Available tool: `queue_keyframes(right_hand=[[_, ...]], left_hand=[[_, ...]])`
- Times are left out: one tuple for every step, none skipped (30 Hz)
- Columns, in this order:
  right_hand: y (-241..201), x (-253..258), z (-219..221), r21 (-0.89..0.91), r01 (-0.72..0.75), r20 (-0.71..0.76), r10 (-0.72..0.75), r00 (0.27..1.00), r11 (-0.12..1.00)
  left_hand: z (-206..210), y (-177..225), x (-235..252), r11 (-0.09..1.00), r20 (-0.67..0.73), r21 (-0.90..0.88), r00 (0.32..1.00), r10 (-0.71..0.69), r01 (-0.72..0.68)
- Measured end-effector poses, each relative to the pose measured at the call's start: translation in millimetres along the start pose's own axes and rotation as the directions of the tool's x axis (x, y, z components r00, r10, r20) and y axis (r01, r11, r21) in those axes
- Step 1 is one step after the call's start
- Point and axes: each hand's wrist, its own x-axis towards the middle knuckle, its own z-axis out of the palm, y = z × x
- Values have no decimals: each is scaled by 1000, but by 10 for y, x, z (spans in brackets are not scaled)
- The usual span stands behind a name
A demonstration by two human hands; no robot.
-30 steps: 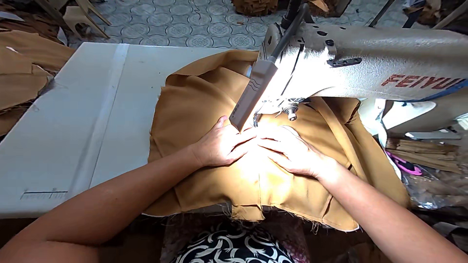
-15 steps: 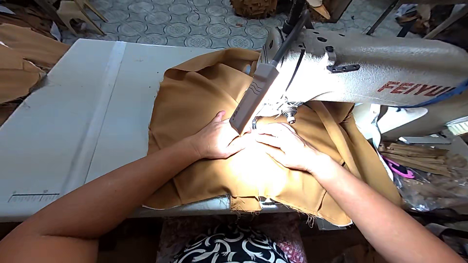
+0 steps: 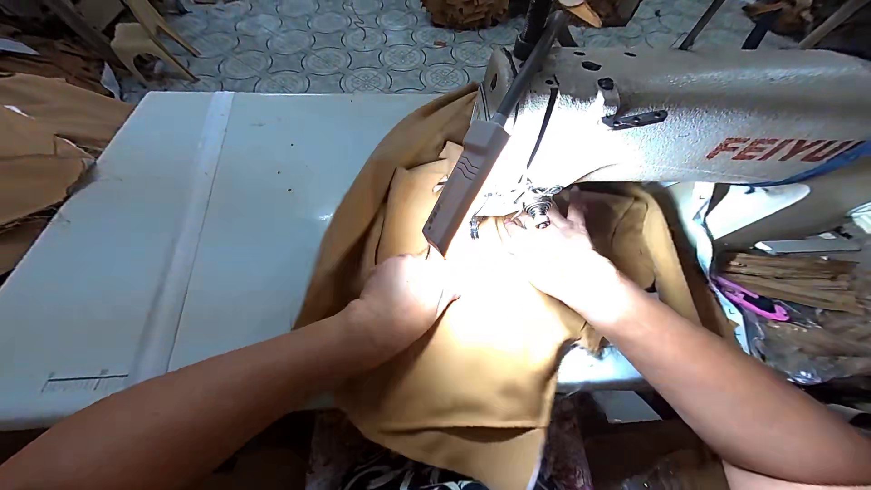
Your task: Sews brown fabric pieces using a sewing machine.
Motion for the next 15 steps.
queue_keyframes(right_hand=[[-33, -27, 42, 15, -19, -48, 20, 999, 1000], [-68, -57, 98, 43, -39, -81, 42, 996, 998], [-87, -84, 178, 87, -57, -110, 66, 992, 995], [-95, -90, 245, 145, -88, -92, 102, 991, 985], [-82, -79, 302, 201, -118, -58, 132, 990, 972], [-42, -60, 351, 252, -123, -44, 138, 989, 960], [25, -32, 403, 272, -89, -69, 112, 991, 958], [111, 7, 452, 271, -27, -116, 61, 991, 962], [204, 60, 506, 259, 42, -174, 4, 985, 965], [292, 118, 536, 249, 101, -207, -50, 977, 963], [368, 175, 541, 243, 146, -210, -95, 973, 959], [429, 223, 546, 234, 182, -213, -132, 968, 955], [476, 259, 542, 230, 213, -217, -164, 962, 950], [507, 285, 530, 227, 234, -221, -184, 958, 945], [529, 302, 517, 229, 253, -227, -201, 953, 940]], left_hand=[[88, -72, 14, 992, -160, 19, 979, 123, -122], [235, -191, 94, 960, -354, 56, 894, 276, -275], [366, -298, 217, 910, -477, 89, 785, 395, -405], [435, -363, 300, 869, -486, 69, 745, 458, -489], [477, -391, 334, 849, -443, 23, 756, 481, -527], [501, -387, 323, 854, -396, -22, 789, 470, -520], [527, -357, 293, 866, -386, -46, 809, 444, -497], [550, -305, 250, 883, -382, -74, 831, 405, -464], [571, -236, 207, 898, -381, -103, 851, 362, -428], [595, -158, 175, 910, -386, -121, 863, 325, -397], [597, -80, 148, 924, -362, -130, 885, 293, -359], [582, -7, 126, 939, -316, -141, 913, 259, -315], [548, 57, 109, 951, -251, -152, 941, 228, -271], [521, 109, 100, 958, -209, -157, 956, 204, -239], [503, 149, 96, 963, -185, -159, 965, 187, -217]])
